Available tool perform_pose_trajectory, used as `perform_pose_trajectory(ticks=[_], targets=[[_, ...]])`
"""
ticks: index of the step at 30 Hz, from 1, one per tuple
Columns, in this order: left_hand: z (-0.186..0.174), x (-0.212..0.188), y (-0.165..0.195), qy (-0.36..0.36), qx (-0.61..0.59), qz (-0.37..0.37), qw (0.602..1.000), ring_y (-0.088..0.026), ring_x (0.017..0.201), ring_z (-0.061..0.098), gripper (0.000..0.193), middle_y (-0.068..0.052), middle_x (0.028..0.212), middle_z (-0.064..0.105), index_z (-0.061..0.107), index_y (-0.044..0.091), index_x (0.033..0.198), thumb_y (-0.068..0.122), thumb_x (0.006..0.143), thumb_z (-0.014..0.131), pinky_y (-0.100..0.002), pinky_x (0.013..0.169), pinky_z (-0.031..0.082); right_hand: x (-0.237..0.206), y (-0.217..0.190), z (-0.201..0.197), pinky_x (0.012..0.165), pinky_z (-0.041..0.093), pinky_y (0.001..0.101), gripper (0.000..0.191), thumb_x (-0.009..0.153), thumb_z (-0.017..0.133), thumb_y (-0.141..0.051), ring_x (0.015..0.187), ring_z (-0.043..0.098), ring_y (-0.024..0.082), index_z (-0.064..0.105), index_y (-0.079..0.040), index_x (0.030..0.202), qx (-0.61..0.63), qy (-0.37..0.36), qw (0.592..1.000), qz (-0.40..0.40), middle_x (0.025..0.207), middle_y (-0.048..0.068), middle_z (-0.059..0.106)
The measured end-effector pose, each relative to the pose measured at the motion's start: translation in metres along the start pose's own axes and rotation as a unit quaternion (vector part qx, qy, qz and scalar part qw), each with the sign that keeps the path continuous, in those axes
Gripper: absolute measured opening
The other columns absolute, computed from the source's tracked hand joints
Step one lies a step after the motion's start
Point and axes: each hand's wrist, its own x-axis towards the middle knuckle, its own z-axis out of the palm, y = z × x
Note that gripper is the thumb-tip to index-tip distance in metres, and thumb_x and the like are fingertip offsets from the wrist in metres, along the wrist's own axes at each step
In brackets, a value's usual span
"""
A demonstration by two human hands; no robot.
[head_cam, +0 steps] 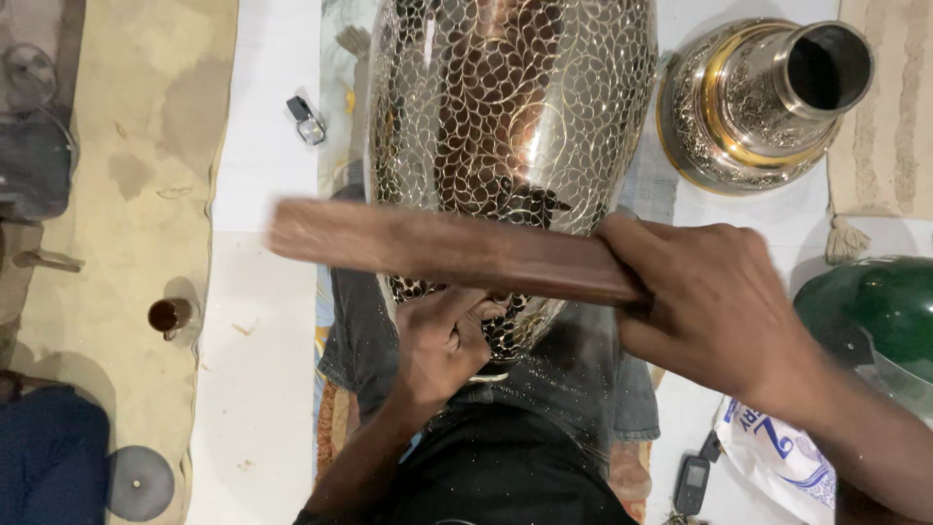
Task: The person sits on the floor with a large engraved brass vase held between their legs. They hold a small punch against the vase surface with one hand and strike it with a wooden mallet in the other hand, repeatedly tapping to work the metal decoration, repositioning the punch on different spots of the vase.
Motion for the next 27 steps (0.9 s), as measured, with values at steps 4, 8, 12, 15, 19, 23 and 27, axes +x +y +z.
perform_pose_trajectory(ticks=[4, 8, 12, 15, 19, 23, 27], targets=[[-0.004, -0.002, -0.013, -0.010, 0.004, 0.016, 1.000, -0.018, 0.087, 0.079, 0.055, -0.017, 0.107, 0.077, 0.060, 0.005, 0.133, -0.014, 0.082, 0.057, -0.031, 0.084, 0.067, 0.007, -0.007, -0.001, 0.050, 0.046, 0.0469, 0.035, 0.064, 0.069, -0.012, 0.055, 0.063, 0.036, 0.049, -0.005, 0.091, 0.129, 0.087, 0.986, -0.059, 0.062, 0.014, 0.058], [-0.004, -0.003, -0.022, -0.008, -0.018, 0.031, 0.999, -0.026, 0.102, 0.080, 0.065, -0.024, 0.128, 0.072, 0.057, 0.004, 0.144, -0.018, 0.083, 0.053, -0.034, 0.091, 0.069, 0.011, -0.011, -0.001, 0.050, 0.047, 0.0438, 0.031, 0.066, 0.069, -0.009, 0.054, 0.059, 0.037, 0.051, -0.004, 0.091, 0.162, 0.112, 0.980, -0.027, 0.061, 0.015, 0.057], [-0.004, 0.002, -0.026, -0.020, 0.002, 0.019, 1.000, -0.016, 0.073, 0.074, 0.072, -0.014, 0.104, 0.075, 0.059, 0.006, 0.141, -0.013, 0.072, 0.061, -0.031, 0.083, 0.070, 0.012, -0.006, 0.001, 0.061, 0.048, 0.0441, 0.034, 0.072, 0.072, -0.015, 0.060, 0.067, 0.031, 0.052, -0.011, 0.100, -0.081, -0.096, 0.989, 0.081, 0.065, 0.010, 0.065], [-0.007, 0.004, -0.025, -0.023, -0.026, 0.031, 0.999, -0.020, 0.086, 0.076, 0.074, -0.021, 0.127, 0.073, 0.057, 0.008, 0.143, -0.014, 0.072, 0.055, -0.033, 0.089, 0.069, 0.010, 0.000, 0.003, 0.051, 0.052, 0.0417, 0.034, 0.064, 0.067, -0.009, 0.059, 0.066, 0.026, 0.055, -0.007, 0.096, 0.244, 0.056, 0.967, 0.037, 0.067, 0.009, 0.063], [-0.009, 0.005, -0.025, -0.038, -0.004, -0.002, 0.999, -0.016, 0.082, 0.076, 0.071, -0.016, 0.116, 0.077, 0.058, 0.011, 0.142, -0.013, 0.075, 0.057, -0.035, 0.086, 0.069, 0.012, 0.001, 0.007, 0.054, 0.047, 0.0494, 0.046, 0.057, 0.071, -0.013, 0.062, 0.064, 0.040, 0.052, -0.004, 0.098, 0.058, 0.112, 0.987, -0.099, 0.066, 0.016, 0.064], [-0.012, 0.005, -0.029, -0.041, -0.138, 0.016, 0.989, -0.008, 0.063, 0.063, 0.076, -0.020, 0.129, 0.069, 0.054, 0.006, 0.141, -0.010, 0.067, 0.060, -0.039, 0.093, 0.066, 0.012, 0.005, 0.012, 0.057, 0.050, 0.0470, 0.034, 0.065, 0.069, -0.010, 0.060, 0.061, 0.035, 0.051, -0.005, 0.093, 0.172, 0.054, 0.983, 0.024, 0.067, 0.015, 0.059], [-0.005, 0.011, -0.039, 0.004, -0.082, 0.035, 0.996, -0.018, 0.089, 0.080, 0.060, -0.018, 0.124, 0.071, 0.062, 0.013, 0.130, -0.017, 0.078, 0.059, -0.027, 0.067, 0.066, 0.014, 0.013, 0.021, 0.054, 0.043, 0.0499, 0.041, 0.062, 0.072, -0.014, 0.059, 0.062, 0.039, 0.055, -0.005, 0.099, 0.017, 0.044, 0.999, -0.025, 0.062, 0.014, 0.061]])
